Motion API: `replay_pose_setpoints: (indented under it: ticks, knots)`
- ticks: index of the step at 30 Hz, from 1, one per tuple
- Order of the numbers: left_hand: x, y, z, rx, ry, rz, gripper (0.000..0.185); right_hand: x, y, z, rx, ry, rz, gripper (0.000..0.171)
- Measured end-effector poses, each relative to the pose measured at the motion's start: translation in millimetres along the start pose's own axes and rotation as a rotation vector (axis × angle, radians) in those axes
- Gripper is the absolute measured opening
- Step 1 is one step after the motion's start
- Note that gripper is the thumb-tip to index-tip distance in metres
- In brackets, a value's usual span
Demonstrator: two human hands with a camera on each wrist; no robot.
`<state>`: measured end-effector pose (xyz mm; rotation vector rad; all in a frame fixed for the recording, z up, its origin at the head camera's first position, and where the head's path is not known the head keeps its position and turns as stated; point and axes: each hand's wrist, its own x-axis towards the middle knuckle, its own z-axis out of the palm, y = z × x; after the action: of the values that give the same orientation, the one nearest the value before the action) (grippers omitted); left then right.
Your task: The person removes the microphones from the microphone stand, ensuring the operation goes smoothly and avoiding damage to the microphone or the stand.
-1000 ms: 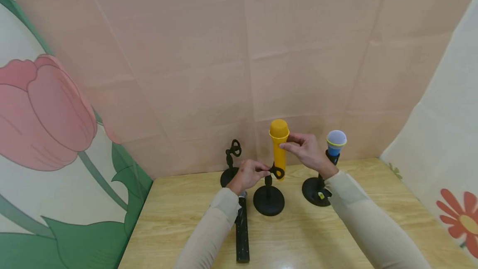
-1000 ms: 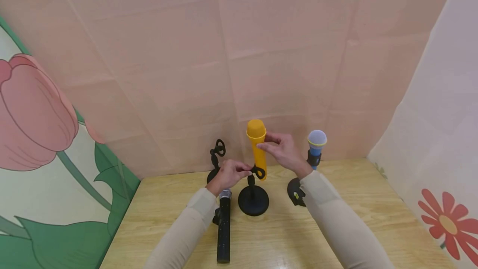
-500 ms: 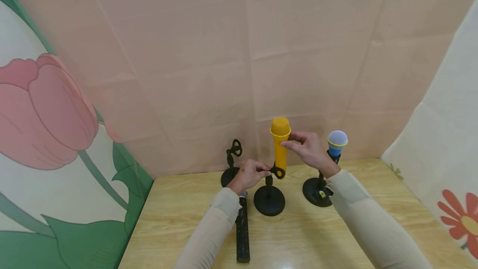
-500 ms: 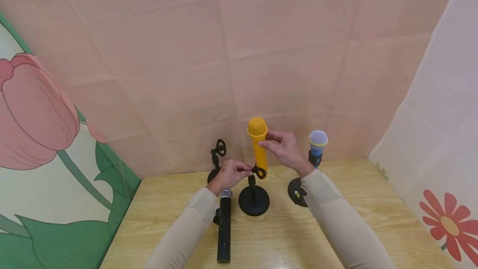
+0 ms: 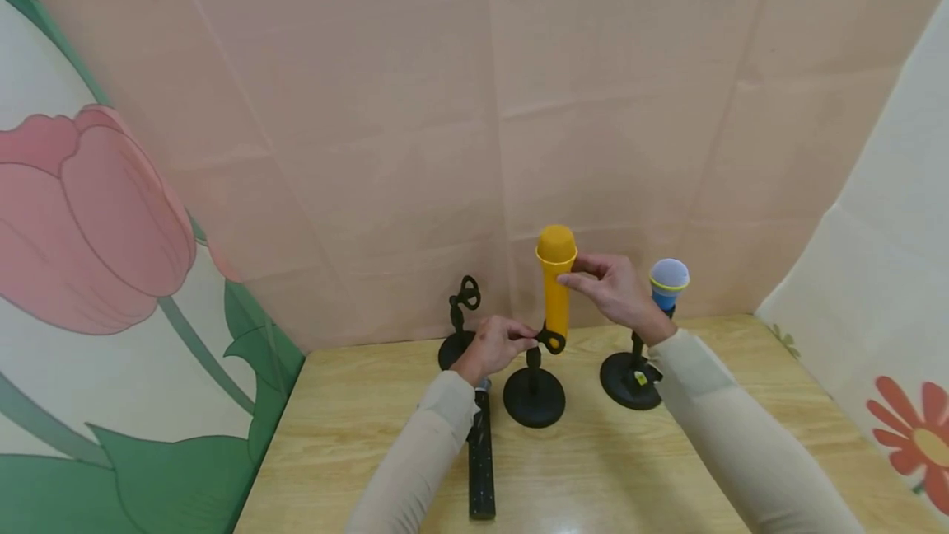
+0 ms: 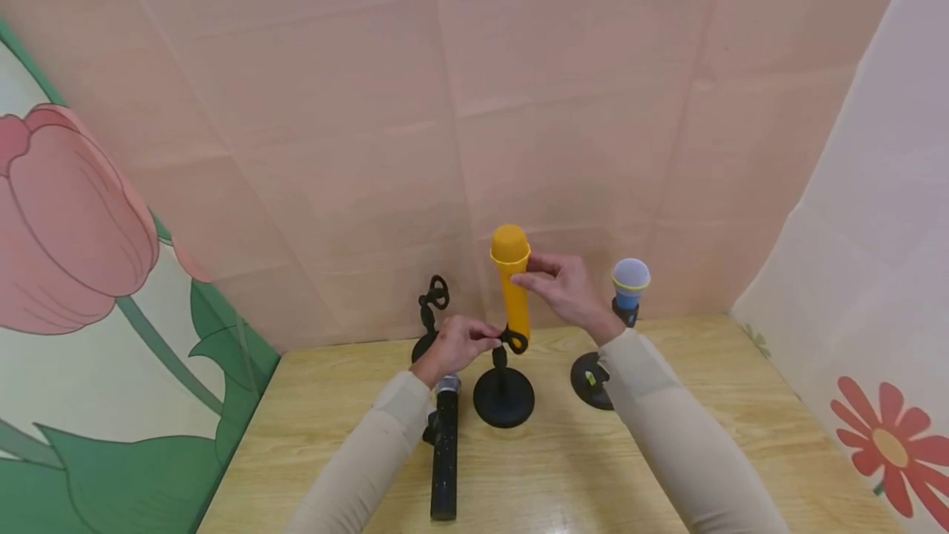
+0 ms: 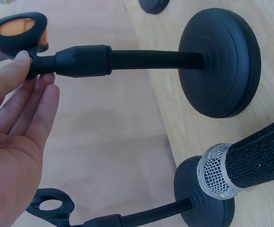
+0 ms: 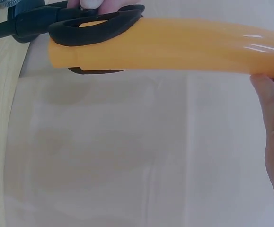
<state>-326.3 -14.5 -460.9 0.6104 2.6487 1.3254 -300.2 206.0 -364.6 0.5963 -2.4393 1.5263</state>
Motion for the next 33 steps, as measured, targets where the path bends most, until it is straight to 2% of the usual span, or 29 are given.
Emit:
replay_pose_setpoints:
  ticks: [10, 27, 33]
  knots:
    - [-1.0, 0.9, -0.5, 0.005, 0.005, 0.006, 0.012, 4, -6, -3, -0.006, 0.016, -0.048, 0.038]
    - [-1.3, -1.3, 1.3, -0.005, 0.015, 0.015, 0.013, 6, -23, -12, 0.008, 0.018, -0.070, 0.037]
    - [-1.9, -1.5, 0.6, -0.012, 0.015, 0.024, 0.013, 7, -31, -18, 0.024, 0.044, -0.138, 0.032]
